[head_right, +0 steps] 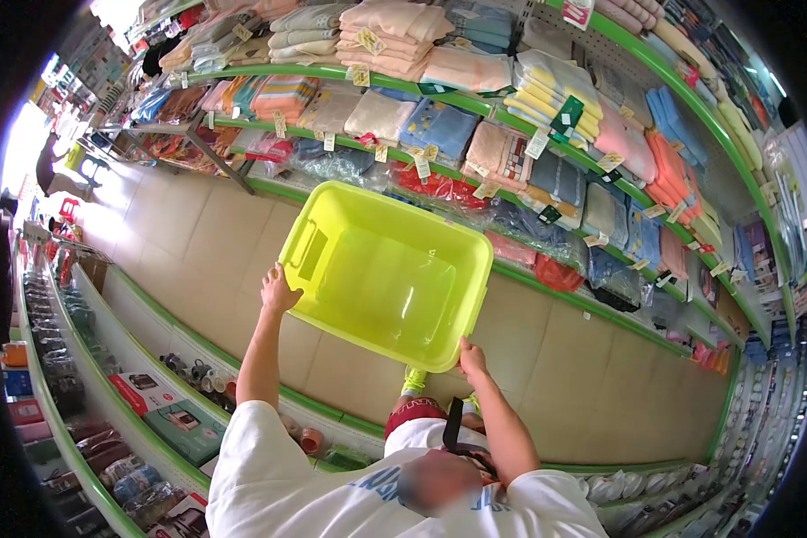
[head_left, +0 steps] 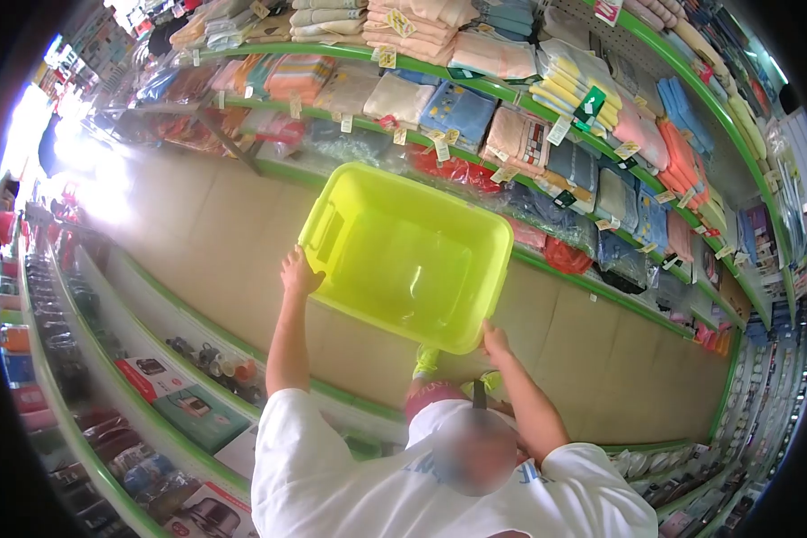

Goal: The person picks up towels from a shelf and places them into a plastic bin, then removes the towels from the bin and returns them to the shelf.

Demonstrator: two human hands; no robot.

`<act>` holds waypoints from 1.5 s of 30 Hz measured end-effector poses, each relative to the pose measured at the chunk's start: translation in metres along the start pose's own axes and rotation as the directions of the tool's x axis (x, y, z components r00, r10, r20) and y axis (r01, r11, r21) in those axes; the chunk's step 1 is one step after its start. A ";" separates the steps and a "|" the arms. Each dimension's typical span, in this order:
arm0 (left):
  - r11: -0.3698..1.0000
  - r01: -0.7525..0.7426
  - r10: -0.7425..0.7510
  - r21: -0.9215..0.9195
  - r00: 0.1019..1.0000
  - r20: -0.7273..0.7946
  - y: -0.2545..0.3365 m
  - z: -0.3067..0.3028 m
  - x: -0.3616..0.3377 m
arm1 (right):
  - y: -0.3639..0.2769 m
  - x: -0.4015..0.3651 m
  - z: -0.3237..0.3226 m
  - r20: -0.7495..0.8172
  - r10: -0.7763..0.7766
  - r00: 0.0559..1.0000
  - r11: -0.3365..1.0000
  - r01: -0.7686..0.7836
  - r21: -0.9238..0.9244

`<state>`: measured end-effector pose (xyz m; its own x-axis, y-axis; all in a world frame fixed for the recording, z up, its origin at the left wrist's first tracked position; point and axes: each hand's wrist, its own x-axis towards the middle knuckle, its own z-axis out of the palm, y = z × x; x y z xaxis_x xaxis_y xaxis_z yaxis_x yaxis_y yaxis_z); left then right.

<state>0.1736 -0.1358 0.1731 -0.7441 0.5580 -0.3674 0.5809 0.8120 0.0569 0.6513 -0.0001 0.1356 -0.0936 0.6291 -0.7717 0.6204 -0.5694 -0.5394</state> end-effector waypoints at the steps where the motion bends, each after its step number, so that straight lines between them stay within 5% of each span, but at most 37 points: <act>1: 1.000 -0.011 0.011 0.002 0.999 0.031 0.003 -0.002 -0.003 | 0.005 0.001 -0.002 -0.023 -0.016 1.000 1.000 0.017 0.024; 15: 0.960 -0.277 0.279 -0.041 0.959 0.053 0.090 0.036 -0.060 | 0.069 0.013 -0.127 -0.182 0.029 0.983 0.999 -0.034 -0.021; 29: 0.742 -0.659 0.670 -0.125 0.735 0.105 0.268 0.104 -0.161 | 0.203 0.005 -0.324 -0.477 0.155 0.865 0.987 -0.158 0.035; 45: 0.778 -0.608 0.628 -0.160 0.754 0.192 0.364 0.126 -0.236 | 0.243 0.043 -0.440 -0.553 0.070 0.830 0.995 -0.094 -0.015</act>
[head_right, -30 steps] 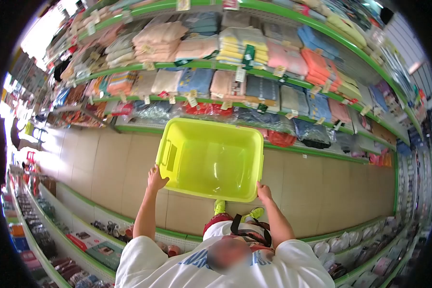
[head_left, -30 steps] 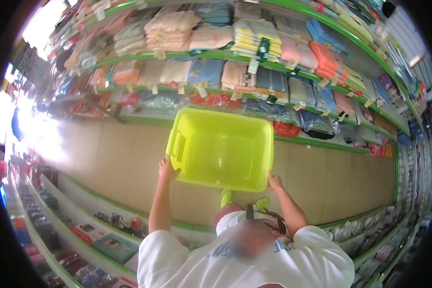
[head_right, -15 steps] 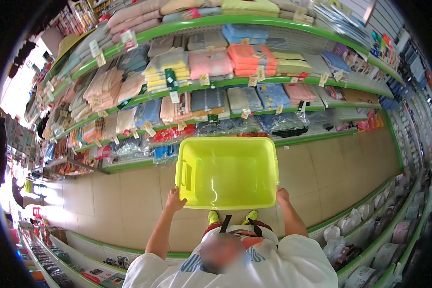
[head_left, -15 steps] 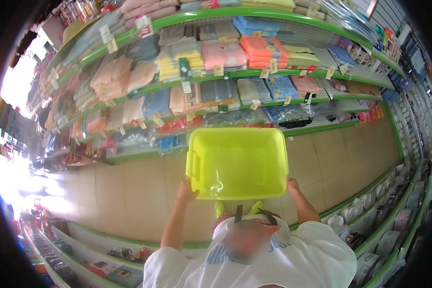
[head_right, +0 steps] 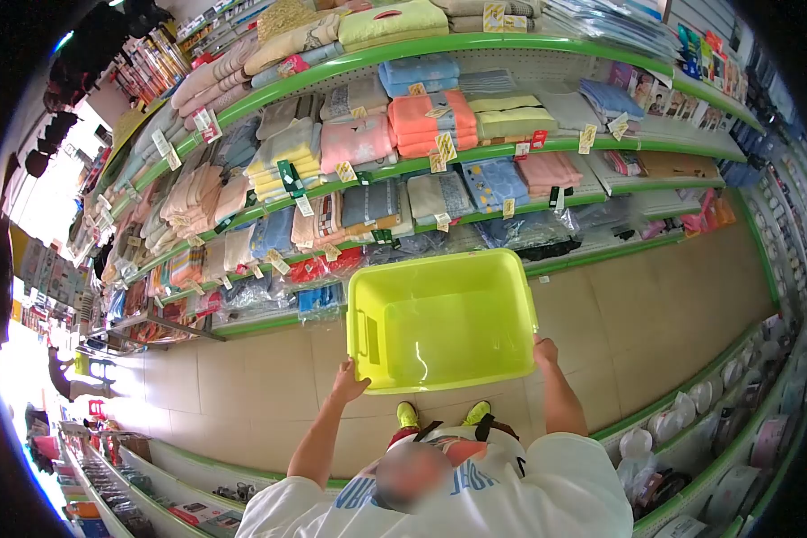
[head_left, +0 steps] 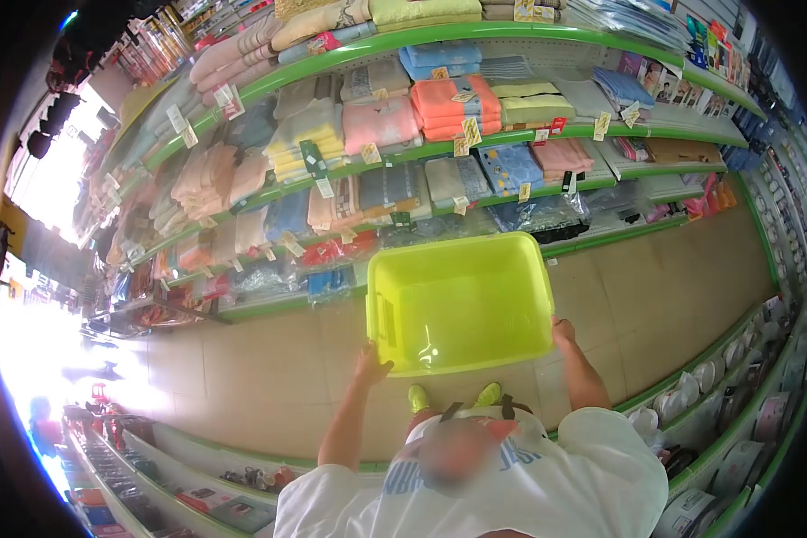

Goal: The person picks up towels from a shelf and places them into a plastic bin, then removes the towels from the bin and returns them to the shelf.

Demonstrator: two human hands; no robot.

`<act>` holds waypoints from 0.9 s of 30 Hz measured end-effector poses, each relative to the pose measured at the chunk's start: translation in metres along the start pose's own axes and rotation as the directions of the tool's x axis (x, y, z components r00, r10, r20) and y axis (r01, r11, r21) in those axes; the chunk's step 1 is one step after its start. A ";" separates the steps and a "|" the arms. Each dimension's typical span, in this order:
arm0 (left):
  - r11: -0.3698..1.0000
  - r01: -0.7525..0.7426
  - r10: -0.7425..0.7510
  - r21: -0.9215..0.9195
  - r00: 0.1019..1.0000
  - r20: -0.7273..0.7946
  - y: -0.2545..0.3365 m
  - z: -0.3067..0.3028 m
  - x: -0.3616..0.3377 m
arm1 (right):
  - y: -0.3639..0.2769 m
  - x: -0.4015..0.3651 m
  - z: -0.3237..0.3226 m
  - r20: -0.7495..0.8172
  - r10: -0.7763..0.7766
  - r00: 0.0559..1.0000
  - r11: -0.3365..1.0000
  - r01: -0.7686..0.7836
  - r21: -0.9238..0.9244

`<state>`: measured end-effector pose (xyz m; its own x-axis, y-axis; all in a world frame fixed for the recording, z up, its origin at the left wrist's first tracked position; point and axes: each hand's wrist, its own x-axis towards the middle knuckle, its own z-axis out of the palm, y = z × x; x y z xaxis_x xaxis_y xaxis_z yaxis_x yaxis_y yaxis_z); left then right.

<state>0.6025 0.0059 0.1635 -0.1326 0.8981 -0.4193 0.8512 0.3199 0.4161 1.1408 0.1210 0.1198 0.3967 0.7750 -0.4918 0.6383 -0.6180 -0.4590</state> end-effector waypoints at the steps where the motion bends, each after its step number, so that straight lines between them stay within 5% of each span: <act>1: 1.000 -0.011 0.011 -0.002 1.000 0.025 0.011 0.003 0.000 | 0.007 0.010 -0.008 0.012 0.008 1.000 1.000 -0.008 0.010; 10: 0.982 -0.057 0.086 -0.178 0.984 0.157 0.118 0.047 -0.004 | 0.090 0.110 -0.082 0.016 0.145 0.989 0.974 -0.146 0.172; 13: 0.981 -0.121 0.149 -0.149 0.969 0.197 0.144 0.064 -0.001 | 0.121 0.149 -0.096 -0.108 0.061 0.992 0.996 -0.068 -0.057; 16: 0.971 -0.192 0.217 -0.139 0.955 0.199 0.155 0.083 0.003 | 0.134 0.142 -0.106 -0.258 -0.039 0.965 0.996 0.059 0.066; 19: 0.968 -0.207 0.235 -0.144 0.949 0.210 0.159 0.090 0.006 | 0.137 0.128 -0.115 -0.222 0.003 0.975 0.986 0.035 0.165; 22: 0.965 -0.147 0.200 -0.218 0.949 0.246 0.163 0.085 0.001 | 0.154 0.101 -0.095 -0.404 -0.038 0.914 0.997 0.061 0.044; 24: 0.956 -0.110 0.179 -0.272 0.953 0.245 0.162 0.078 0.003 | 0.187 0.089 -0.045 -0.567 -0.077 0.820 0.915 0.284 0.286; 26: 0.949 -0.098 0.170 -0.298 0.959 0.227 0.154 0.079 0.005 | 0.219 0.047 -0.002 -0.191 0.097 0.977 0.762 0.050 0.646; 27: 0.948 -0.110 0.183 -0.299 0.956 0.230 0.149 0.078 0.005 | 0.210 0.010 0.013 0.025 0.253 0.967 0.573 -0.170 0.802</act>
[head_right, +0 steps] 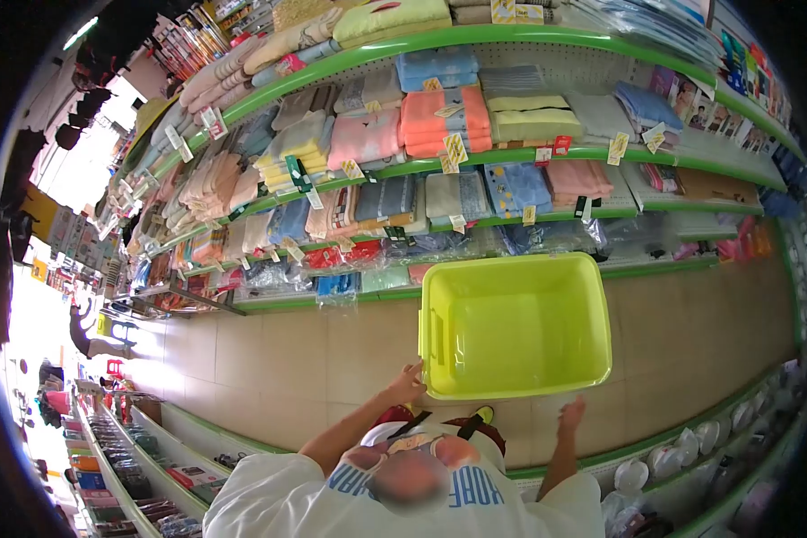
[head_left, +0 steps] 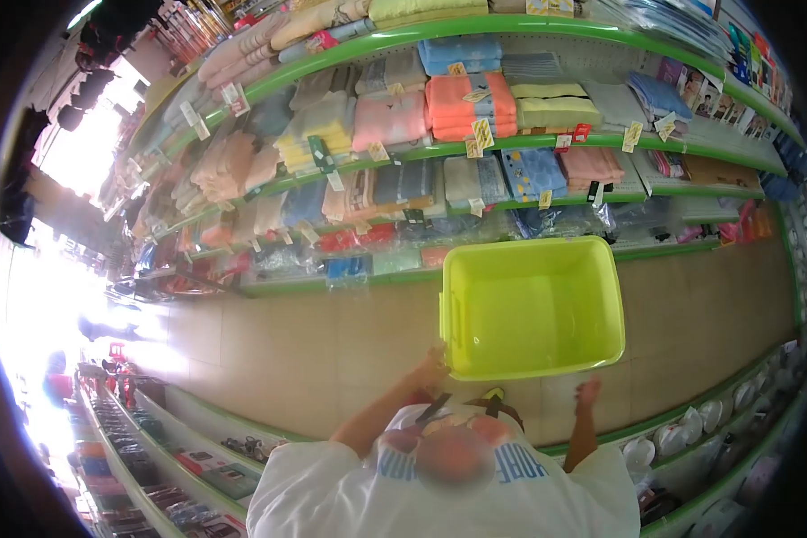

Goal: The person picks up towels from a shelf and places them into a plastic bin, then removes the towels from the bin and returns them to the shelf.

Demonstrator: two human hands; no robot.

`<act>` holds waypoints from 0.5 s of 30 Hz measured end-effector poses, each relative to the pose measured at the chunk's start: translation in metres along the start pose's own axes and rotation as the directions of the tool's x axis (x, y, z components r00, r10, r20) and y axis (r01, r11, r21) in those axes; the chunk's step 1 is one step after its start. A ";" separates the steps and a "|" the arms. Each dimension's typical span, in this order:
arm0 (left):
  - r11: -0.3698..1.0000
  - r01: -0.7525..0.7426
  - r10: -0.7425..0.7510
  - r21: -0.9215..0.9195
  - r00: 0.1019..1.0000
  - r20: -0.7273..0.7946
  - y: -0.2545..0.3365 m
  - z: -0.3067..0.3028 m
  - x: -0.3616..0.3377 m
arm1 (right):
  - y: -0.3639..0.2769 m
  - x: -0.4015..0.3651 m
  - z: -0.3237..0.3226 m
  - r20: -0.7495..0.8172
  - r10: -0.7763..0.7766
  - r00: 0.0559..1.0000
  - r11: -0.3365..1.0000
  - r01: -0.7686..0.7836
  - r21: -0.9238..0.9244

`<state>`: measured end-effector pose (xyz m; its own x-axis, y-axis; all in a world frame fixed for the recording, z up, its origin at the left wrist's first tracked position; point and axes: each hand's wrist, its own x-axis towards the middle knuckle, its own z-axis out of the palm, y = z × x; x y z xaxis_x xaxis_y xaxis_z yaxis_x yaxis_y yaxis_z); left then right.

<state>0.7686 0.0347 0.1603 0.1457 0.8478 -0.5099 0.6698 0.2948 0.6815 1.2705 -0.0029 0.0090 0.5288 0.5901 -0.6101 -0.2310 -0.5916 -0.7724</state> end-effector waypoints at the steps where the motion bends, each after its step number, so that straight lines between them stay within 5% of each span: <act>1: 1.000 -0.015 0.015 0.003 1.000 0.007 -0.005 -0.003 0.000 | 0.013 -0.036 0.008 0.017 0.083 0.996 0.996 -0.082 -0.042; 4: 0.995 -0.098 0.096 0.013 0.991 0.091 -0.009 -0.023 0.004 | 0.103 -0.100 0.018 0.301 0.389 0.871 0.920 -0.353 -0.171; 5: 0.991 -0.133 0.130 0.015 0.984 0.125 -0.011 -0.034 0.008 | 0.228 -0.066 0.005 0.581 0.001 0.814 0.822 0.330 -0.464; 6: 0.985 -0.170 0.169 -0.010 0.975 0.146 -0.020 -0.044 0.015 | 0.278 -0.078 0.010 0.725 -0.388 0.569 0.258 0.822 -0.507; 7: 0.978 -0.205 0.208 -0.037 0.964 0.164 -0.033 -0.052 0.020 | 0.211 -0.112 -0.009 0.482 0.128 0.867 0.763 0.225 -0.607; 8: 0.968 -0.241 0.249 -0.063 0.952 0.178 -0.048 -0.061 0.026 | 0.169 -0.143 0.013 0.320 0.381 0.867 0.807 -0.143 -0.573; 10: 0.935 -0.342 0.348 -0.096 0.936 0.058 -0.073 -0.086 0.043 | 0.136 -0.175 0.056 0.241 0.520 0.819 0.771 -0.329 -0.544; 13: 0.873 -0.448 0.445 -0.193 0.893 -0.061 -0.101 -0.148 0.063 | 0.101 -0.211 0.135 0.224 0.592 0.774 0.734 -0.404 -0.546; 15: 0.913 -0.234 0.246 -0.333 0.969 -0.009 -0.164 -0.173 0.106 | 0.071 -0.237 0.191 0.226 0.613 0.757 0.716 -0.411 -0.564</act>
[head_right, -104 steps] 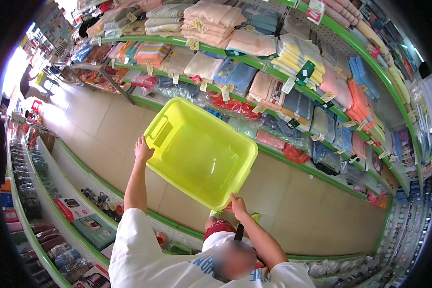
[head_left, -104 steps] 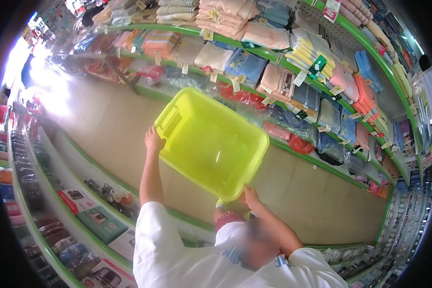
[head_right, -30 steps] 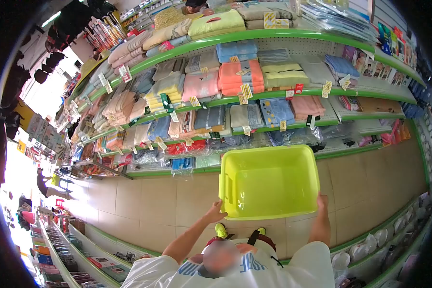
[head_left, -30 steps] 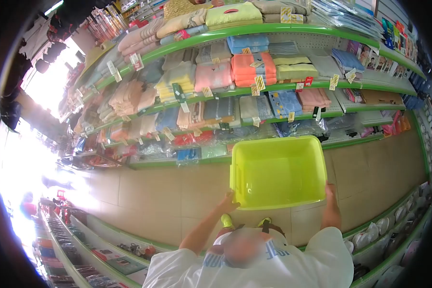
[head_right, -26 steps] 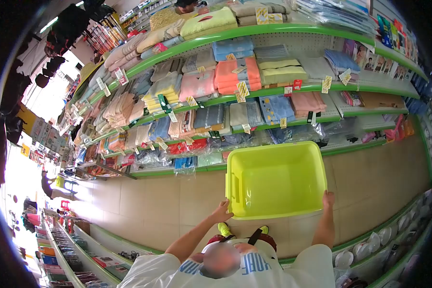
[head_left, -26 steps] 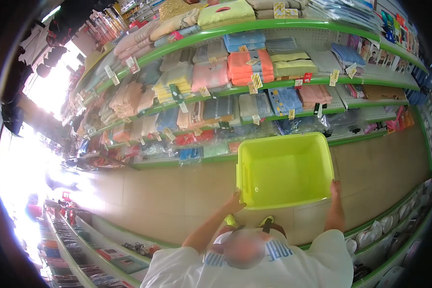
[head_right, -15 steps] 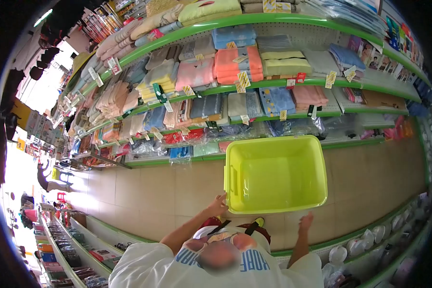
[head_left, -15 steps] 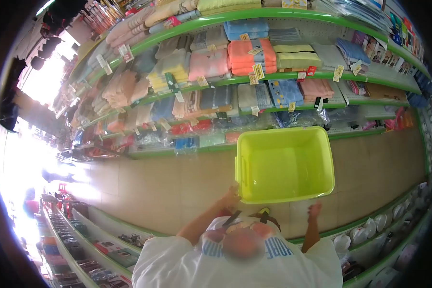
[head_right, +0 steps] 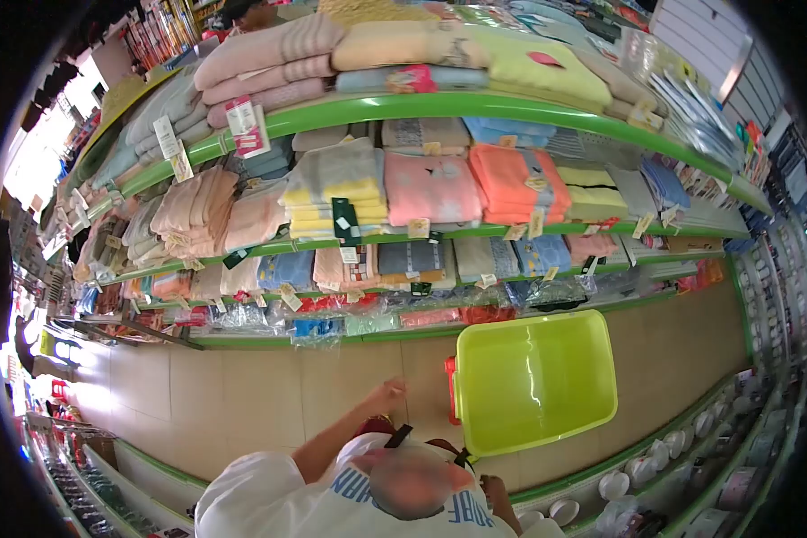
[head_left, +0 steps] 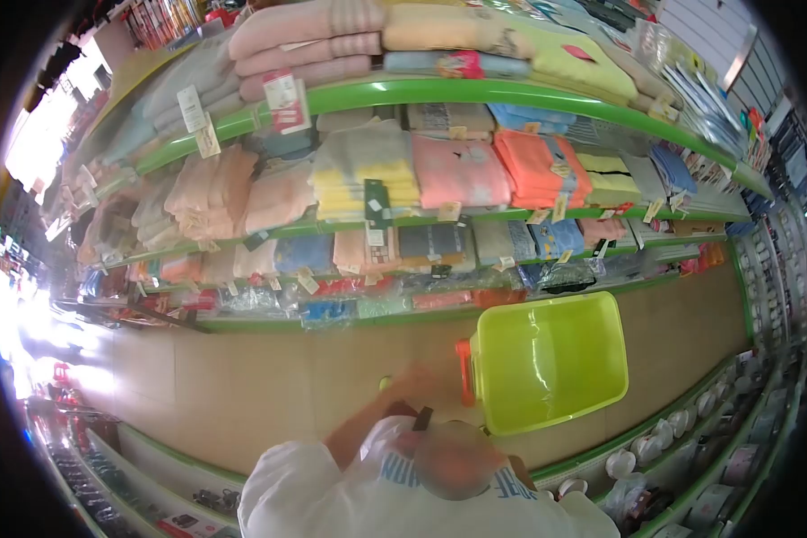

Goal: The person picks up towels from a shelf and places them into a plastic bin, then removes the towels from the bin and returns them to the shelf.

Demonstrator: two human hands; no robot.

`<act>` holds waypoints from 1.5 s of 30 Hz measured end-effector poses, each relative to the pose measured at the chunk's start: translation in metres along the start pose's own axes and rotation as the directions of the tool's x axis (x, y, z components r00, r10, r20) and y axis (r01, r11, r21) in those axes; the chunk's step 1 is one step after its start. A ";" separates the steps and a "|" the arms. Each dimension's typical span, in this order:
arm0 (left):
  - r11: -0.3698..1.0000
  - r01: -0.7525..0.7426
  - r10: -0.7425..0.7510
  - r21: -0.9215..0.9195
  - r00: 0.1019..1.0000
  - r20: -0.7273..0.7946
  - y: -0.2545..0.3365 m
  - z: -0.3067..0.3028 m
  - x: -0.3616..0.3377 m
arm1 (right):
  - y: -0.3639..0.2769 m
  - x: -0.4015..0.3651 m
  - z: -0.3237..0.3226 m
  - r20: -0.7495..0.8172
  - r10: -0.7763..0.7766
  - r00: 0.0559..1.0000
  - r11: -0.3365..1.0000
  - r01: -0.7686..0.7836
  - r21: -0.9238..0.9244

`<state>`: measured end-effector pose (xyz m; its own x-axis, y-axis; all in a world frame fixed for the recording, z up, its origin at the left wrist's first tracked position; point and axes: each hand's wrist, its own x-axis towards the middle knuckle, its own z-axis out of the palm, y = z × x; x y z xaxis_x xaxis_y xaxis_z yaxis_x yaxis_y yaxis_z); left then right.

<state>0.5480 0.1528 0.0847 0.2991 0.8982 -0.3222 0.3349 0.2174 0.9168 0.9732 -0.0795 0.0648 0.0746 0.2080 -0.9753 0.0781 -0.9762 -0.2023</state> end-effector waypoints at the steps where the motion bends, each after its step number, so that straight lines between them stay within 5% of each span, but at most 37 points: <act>1: 0.997 -0.065 0.066 -0.027 0.998 0.007 0.004 -0.030 0.001 | -0.022 -0.015 0.020 0.003 -0.009 1.000 0.999 0.009 -0.032; 2: 0.990 -0.132 0.133 -0.050 0.991 0.011 0.009 -0.065 0.012 | -0.046 -0.029 0.037 -0.002 -0.026 1.000 0.997 0.026 -0.078; 4: 0.999 -0.020 0.022 0.046 0.998 -0.057 -0.011 -0.125 0.040 | -0.111 -0.058 0.061 0.033 -0.152 0.988 0.938 0.155 -0.310; 7: 0.981 -0.154 0.115 -0.117 0.949 -0.292 0.091 -0.204 0.032 | -0.176 -0.069 0.100 0.155 -0.308 0.939 0.754 0.340 -0.562; 9: 0.931 -0.211 0.089 -0.297 0.923 -0.376 0.149 -0.241 0.032 | -0.227 -0.105 0.133 0.250 -0.369 0.895 0.744 0.446 -0.498; 13: 0.735 -0.292 -0.020 -0.612 0.893 -0.450 0.221 -0.281 0.032 | -0.296 -0.134 0.188 0.336 -0.742 0.580 0.417 0.792 -0.445; 16: 0.520 -0.340 -0.010 -0.784 0.915 -0.403 0.228 -0.297 0.049 | -0.330 -0.111 0.208 0.392 -0.676 0.624 0.524 0.781 -0.340; 21: 0.279 -0.335 0.006 -0.900 0.938 -0.348 0.235 -0.297 0.059 | -0.374 -0.104 0.212 0.428 -0.674 0.602 0.346 0.769 -0.538; 24: 0.253 -0.350 -0.152 -0.902 0.906 -0.394 0.257 -0.294 0.064 | -0.393 -0.085 0.215 0.479 -0.634 0.608 0.348 0.776 -0.526; 26: 0.268 -0.351 -0.174 -0.897 0.898 -0.404 0.285 -0.293 0.059 | -0.412 -0.084 0.221 0.531 -0.631 0.565 0.239 0.793 -0.560; 30: 0.278 -0.412 -0.121 -0.867 0.881 -0.458 0.307 -0.291 0.067 | -0.454 -0.092 0.231 0.568 -0.585 0.579 0.243 0.793 -0.558; 36: 0.421 -0.390 -0.261 -0.819 0.813 -0.521 0.359 -0.282 0.076 | -0.487 -0.068 0.235 0.597 -0.575 0.559 0.124 0.781 -0.612; 39: 0.416 -0.385 -0.175 -0.824 0.855 -0.488 0.346 -0.299 0.099 | -0.492 -0.047 0.242 0.655 -0.543 0.526 0.044 0.796 -0.604; 42: 0.482 -0.304 -0.384 -0.822 0.770 -0.509 0.362 -0.301 0.103 | -0.497 -0.053 0.250 0.685 -0.475 0.552 0.040 0.792 -0.610; 45: 0.460 -0.375 -0.410 -0.805 0.715 -0.567 0.352 -0.297 0.110 | -0.500 -0.051 0.254 0.728 -0.424 0.539 0.004 0.805 -0.594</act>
<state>0.4340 0.4416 0.4420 -0.4299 0.7695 -0.4723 -0.6774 0.0710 0.7322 0.6780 0.3827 0.1933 -0.7164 0.4812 -0.5051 0.6507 0.1998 -0.7325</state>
